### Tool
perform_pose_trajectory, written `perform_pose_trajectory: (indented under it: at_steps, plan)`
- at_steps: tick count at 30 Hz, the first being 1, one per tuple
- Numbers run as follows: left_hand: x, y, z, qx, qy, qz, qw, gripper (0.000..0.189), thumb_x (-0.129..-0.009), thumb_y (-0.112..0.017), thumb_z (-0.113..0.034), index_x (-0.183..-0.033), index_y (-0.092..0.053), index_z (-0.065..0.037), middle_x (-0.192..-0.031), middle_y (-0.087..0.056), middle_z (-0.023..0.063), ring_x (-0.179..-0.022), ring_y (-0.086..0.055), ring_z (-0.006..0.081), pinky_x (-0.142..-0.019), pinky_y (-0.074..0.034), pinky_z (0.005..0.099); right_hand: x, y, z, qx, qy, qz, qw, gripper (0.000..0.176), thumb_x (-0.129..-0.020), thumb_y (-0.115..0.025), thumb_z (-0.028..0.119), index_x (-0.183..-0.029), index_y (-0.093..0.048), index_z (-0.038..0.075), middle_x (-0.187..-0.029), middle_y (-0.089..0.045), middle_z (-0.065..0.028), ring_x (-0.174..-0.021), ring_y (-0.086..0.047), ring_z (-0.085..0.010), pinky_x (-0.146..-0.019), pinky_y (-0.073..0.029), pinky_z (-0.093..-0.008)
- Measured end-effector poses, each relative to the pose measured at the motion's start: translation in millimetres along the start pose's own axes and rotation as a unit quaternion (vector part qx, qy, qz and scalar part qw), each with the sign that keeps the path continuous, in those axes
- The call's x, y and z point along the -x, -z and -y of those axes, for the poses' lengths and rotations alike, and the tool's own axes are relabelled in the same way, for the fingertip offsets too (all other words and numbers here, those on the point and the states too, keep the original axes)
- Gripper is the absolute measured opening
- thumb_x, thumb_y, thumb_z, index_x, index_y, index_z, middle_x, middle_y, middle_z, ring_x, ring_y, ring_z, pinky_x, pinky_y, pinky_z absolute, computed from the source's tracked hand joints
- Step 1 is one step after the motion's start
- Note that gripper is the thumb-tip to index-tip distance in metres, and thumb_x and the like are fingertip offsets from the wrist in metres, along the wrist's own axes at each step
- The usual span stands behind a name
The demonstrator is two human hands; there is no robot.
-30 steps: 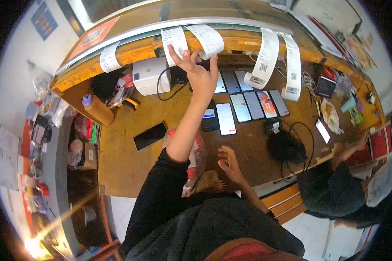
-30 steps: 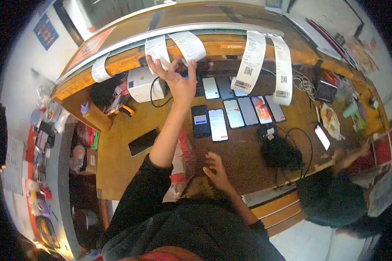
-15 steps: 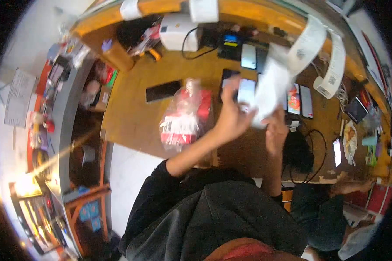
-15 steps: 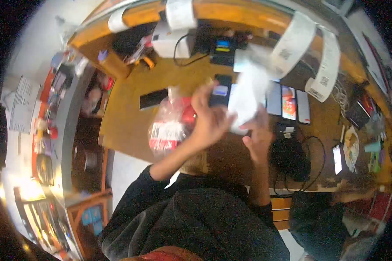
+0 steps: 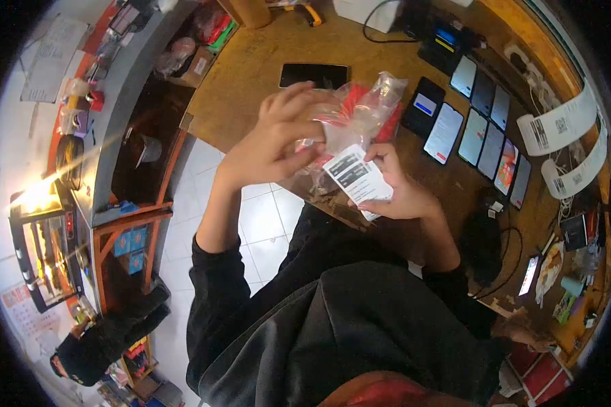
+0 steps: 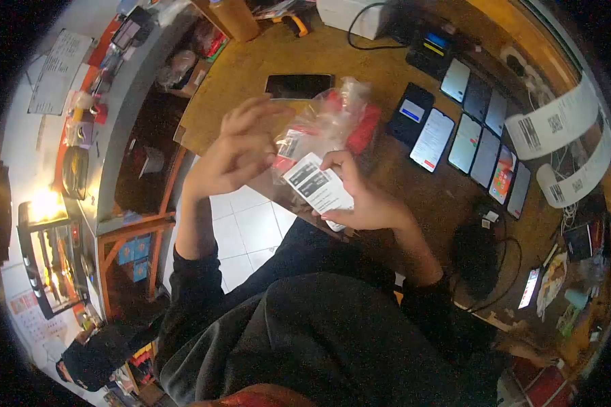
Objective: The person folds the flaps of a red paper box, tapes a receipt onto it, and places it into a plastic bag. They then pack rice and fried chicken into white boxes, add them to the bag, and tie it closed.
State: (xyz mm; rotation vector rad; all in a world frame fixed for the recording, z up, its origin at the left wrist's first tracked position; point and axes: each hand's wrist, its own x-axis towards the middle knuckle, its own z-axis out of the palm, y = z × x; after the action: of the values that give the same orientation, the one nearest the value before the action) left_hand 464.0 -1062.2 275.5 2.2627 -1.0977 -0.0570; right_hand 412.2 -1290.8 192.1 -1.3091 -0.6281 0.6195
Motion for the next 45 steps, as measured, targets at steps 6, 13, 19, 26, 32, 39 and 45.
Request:
perform_pose_trajectory:
  at_steps: [6,13,19,26,32,39,45]
  plan:
    - [6,-34,43,-0.135,0.051,0.094,0.985,0.019,-0.072,-0.055,-0.028,-0.076,-0.059,-0.010,-0.118,-0.042,0.0099,-0.117,-0.026,0.0316,-0.092,-0.016,0.0527,-19,1,-7,0.172,0.024,0.016,0.985,0.061,-0.066,-0.061,-0.001,-0.113,-0.023,0.007,-0.108,-0.038,-0.0132,-0.088,-0.053,-0.0177,-0.075,-0.042,-0.0287]
    - [49,-86,99,0.057,0.320,0.099,0.940,0.022,-0.065,-0.067,-0.028,-0.067,-0.056,-0.009,-0.117,-0.044,0.0093,-0.115,-0.031,0.0288,-0.091,-0.022,0.0461,10,52,-63,0.113,-0.160,0.093,0.976,0.021,-0.064,-0.068,0.011,-0.080,-0.058,0.001,-0.082,-0.060,-0.0055,-0.081,-0.056,-0.0158,-0.075,-0.042,-0.0292]
    - [74,-157,125,0.567,0.249,-0.172,0.766,0.026,-0.072,-0.063,-0.014,-0.087,-0.044,-0.007,-0.107,-0.046,0.0103,-0.100,-0.041,0.0153,-0.081,-0.034,0.0256,-8,47,-107,0.225,-0.095,0.022,0.969,0.014,-0.066,-0.066,0.008,-0.078,-0.063,0.002,-0.077,-0.063,-0.0065,-0.071,-0.057,-0.0127,-0.068,-0.044,-0.0253]
    - [41,-136,142,0.367,0.262,-0.435,0.779,0.027,-0.081,-0.052,-0.017,-0.103,-0.039,-0.006,-0.090,-0.050,0.0031,-0.086,-0.046,0.0111,-0.076,-0.037,0.0254,-52,5,-124,-0.019,-0.156,-0.003,0.988,0.025,-0.068,-0.061,0.000,-0.093,-0.060,0.001,-0.091,-0.061,-0.0085,-0.084,-0.055,-0.0119,-0.073,-0.043,-0.0256]
    - [89,-145,62,0.324,0.334,-0.569,0.678,0.040,-0.081,-0.052,-0.010,-0.112,-0.029,-0.005,-0.078,-0.054,0.0098,-0.077,-0.050,0.0154,-0.077,-0.037,0.0286,-36,-17,-76,-0.070,-0.103,0.090,0.988,0.022,-0.078,-0.050,0.000,-0.099,-0.056,-0.001,-0.093,-0.059,-0.0082,-0.085,-0.054,-0.0113,-0.076,-0.042,-0.0246]
    - [94,-185,-56,0.465,0.336,-0.522,0.631,0.057,-0.073,-0.058,0.002,-0.117,-0.022,-0.004,-0.070,-0.056,0.0128,-0.067,-0.052,0.0180,-0.064,-0.042,0.0242,-48,-42,-71,0.058,0.056,-0.212,0.974,0.019,-0.083,-0.041,0.003,-0.096,-0.056,0.000,-0.085,-0.060,-0.0096,-0.074,-0.056,-0.0104,-0.063,-0.044,-0.0231]
    - [91,-197,-45,0.435,0.434,-0.495,0.615,0.059,-0.075,-0.057,0.000,-0.120,-0.019,-0.003,-0.072,-0.057,0.0118,-0.065,-0.054,0.0142,-0.064,-0.042,0.0228,-36,-42,-55,-0.091,0.158,-0.308,0.934,0.041,-0.079,-0.048,0.001,-0.116,-0.030,-0.002,-0.103,-0.047,-0.0164,-0.081,-0.055,-0.0181,-0.060,-0.046,-0.0264]
